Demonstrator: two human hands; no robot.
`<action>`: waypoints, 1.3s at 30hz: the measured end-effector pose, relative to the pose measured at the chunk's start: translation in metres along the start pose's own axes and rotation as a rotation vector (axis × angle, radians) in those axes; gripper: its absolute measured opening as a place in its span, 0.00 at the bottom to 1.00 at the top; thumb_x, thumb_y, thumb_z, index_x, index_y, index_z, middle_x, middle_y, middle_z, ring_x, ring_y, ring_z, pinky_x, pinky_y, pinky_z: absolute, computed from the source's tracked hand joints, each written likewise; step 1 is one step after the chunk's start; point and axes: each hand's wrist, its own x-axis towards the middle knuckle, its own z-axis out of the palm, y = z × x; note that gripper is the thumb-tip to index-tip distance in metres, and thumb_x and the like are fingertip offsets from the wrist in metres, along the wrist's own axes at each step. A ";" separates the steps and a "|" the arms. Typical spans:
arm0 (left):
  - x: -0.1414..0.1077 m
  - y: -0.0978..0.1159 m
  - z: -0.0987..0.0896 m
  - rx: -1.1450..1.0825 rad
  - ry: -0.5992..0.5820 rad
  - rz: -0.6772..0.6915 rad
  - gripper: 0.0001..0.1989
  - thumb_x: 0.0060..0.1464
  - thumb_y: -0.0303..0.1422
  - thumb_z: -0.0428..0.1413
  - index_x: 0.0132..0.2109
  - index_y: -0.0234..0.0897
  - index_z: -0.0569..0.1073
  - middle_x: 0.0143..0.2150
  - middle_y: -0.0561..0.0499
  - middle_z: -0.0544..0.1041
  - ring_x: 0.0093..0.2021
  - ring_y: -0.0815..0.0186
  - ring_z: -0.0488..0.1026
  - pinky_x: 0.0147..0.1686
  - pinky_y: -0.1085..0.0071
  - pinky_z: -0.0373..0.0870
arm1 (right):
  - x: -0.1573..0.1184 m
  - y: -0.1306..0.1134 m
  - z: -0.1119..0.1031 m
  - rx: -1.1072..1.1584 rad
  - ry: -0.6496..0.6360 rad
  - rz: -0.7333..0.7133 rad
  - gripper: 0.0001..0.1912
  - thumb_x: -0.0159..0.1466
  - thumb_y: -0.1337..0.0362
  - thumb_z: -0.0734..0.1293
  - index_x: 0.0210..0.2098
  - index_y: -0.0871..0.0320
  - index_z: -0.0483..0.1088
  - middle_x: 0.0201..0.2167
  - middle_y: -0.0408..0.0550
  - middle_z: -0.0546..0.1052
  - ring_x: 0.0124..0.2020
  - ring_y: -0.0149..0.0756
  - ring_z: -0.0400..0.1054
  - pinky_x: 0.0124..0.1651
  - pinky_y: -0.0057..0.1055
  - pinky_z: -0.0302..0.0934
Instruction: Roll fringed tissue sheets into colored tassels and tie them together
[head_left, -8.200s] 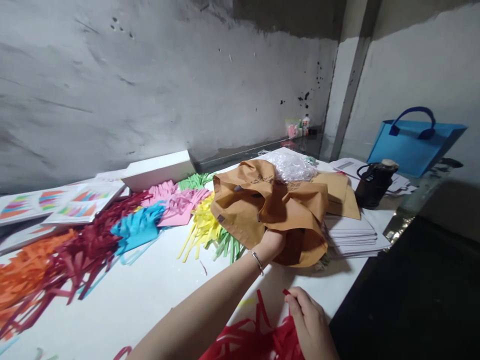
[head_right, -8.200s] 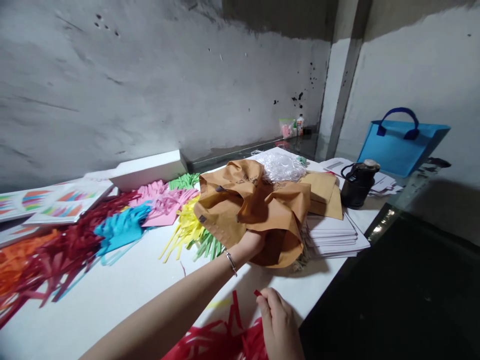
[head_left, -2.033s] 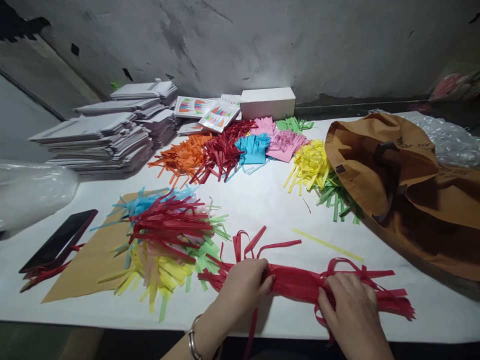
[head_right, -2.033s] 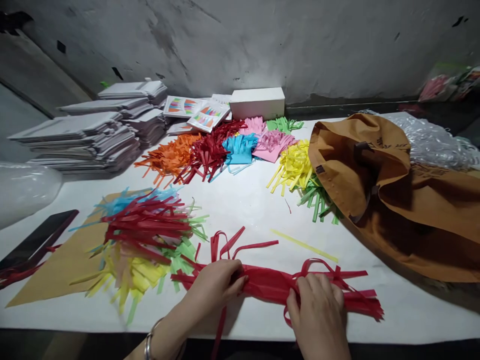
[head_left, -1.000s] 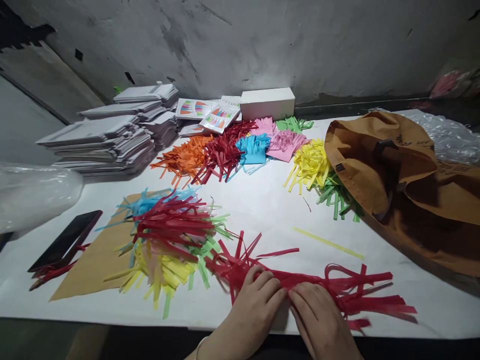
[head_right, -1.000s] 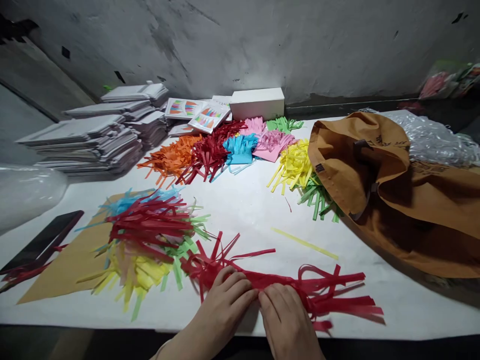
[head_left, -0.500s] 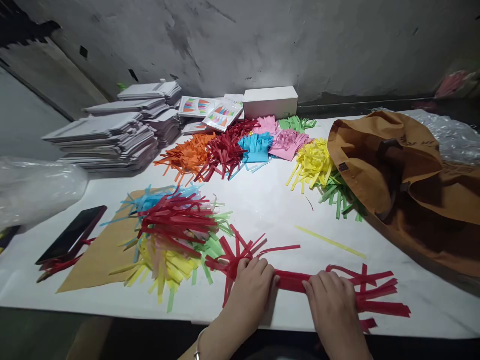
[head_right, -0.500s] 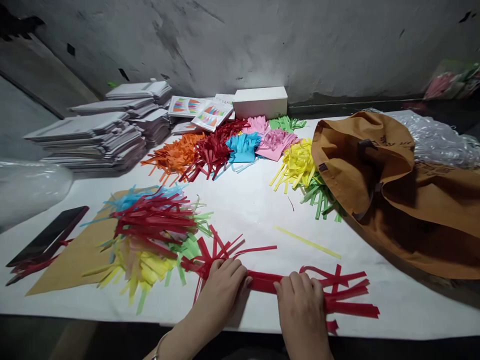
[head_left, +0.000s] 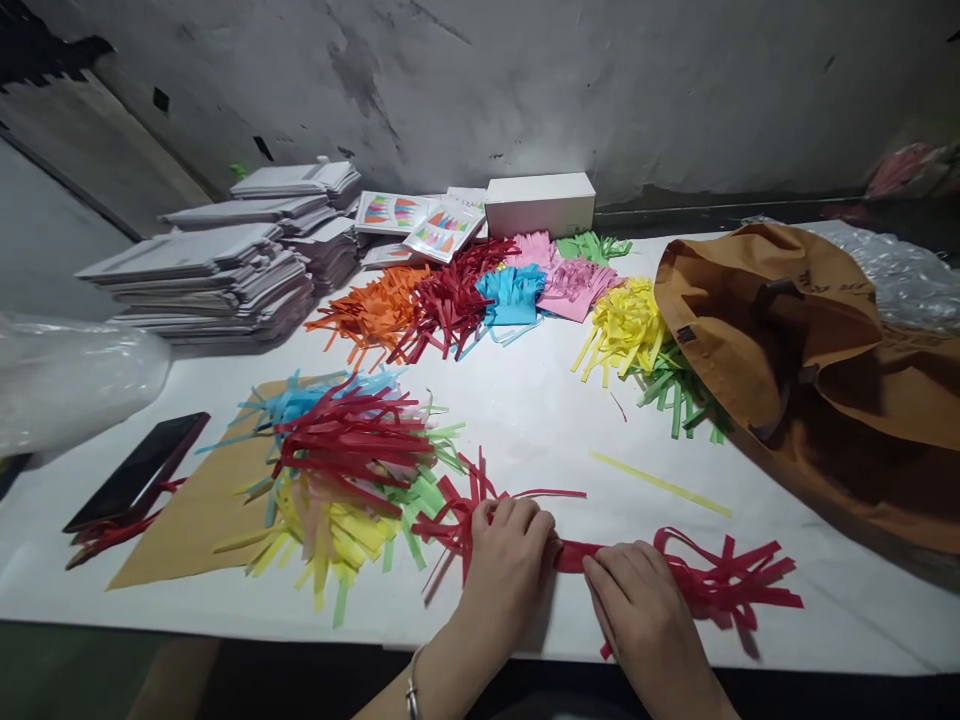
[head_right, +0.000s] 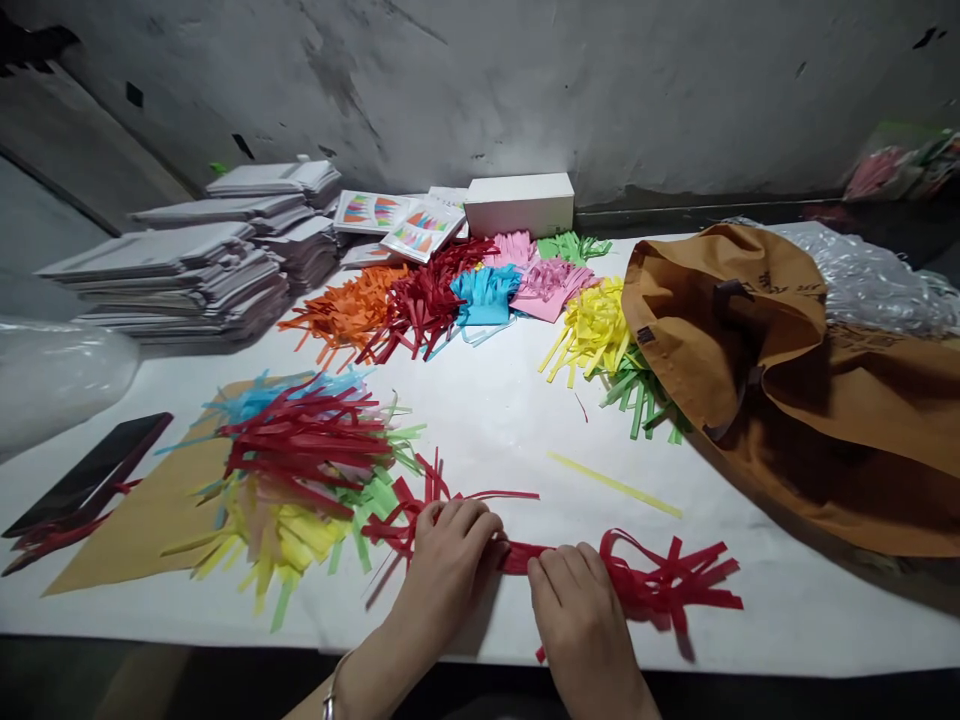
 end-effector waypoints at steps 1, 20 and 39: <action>-0.002 -0.002 0.000 -0.036 0.050 0.079 0.05 0.62 0.26 0.54 0.41 0.40 0.74 0.43 0.48 0.78 0.45 0.57 0.71 0.53 0.52 0.57 | 0.001 0.000 0.000 0.012 0.000 0.008 0.14 0.69 0.78 0.58 0.37 0.60 0.73 0.30 0.46 0.74 0.34 0.37 0.67 0.45 0.38 0.59; -0.026 -0.010 0.000 -0.298 0.075 0.071 0.11 0.64 0.26 0.50 0.35 0.40 0.75 0.37 0.49 0.77 0.41 0.59 0.70 0.48 0.55 0.61 | -0.019 0.034 -0.017 -0.103 -0.127 0.103 0.13 0.73 0.70 0.56 0.37 0.56 0.70 0.38 0.48 0.74 0.42 0.40 0.67 0.55 0.46 0.51; -0.023 -0.001 0.004 -0.186 0.068 0.102 0.08 0.61 0.23 0.54 0.38 0.39 0.73 0.40 0.50 0.77 0.43 0.58 0.69 0.52 0.53 0.58 | 0.002 0.000 0.007 0.156 -0.082 0.012 0.14 0.73 0.73 0.56 0.37 0.57 0.71 0.33 0.45 0.74 0.36 0.36 0.64 0.49 0.38 0.52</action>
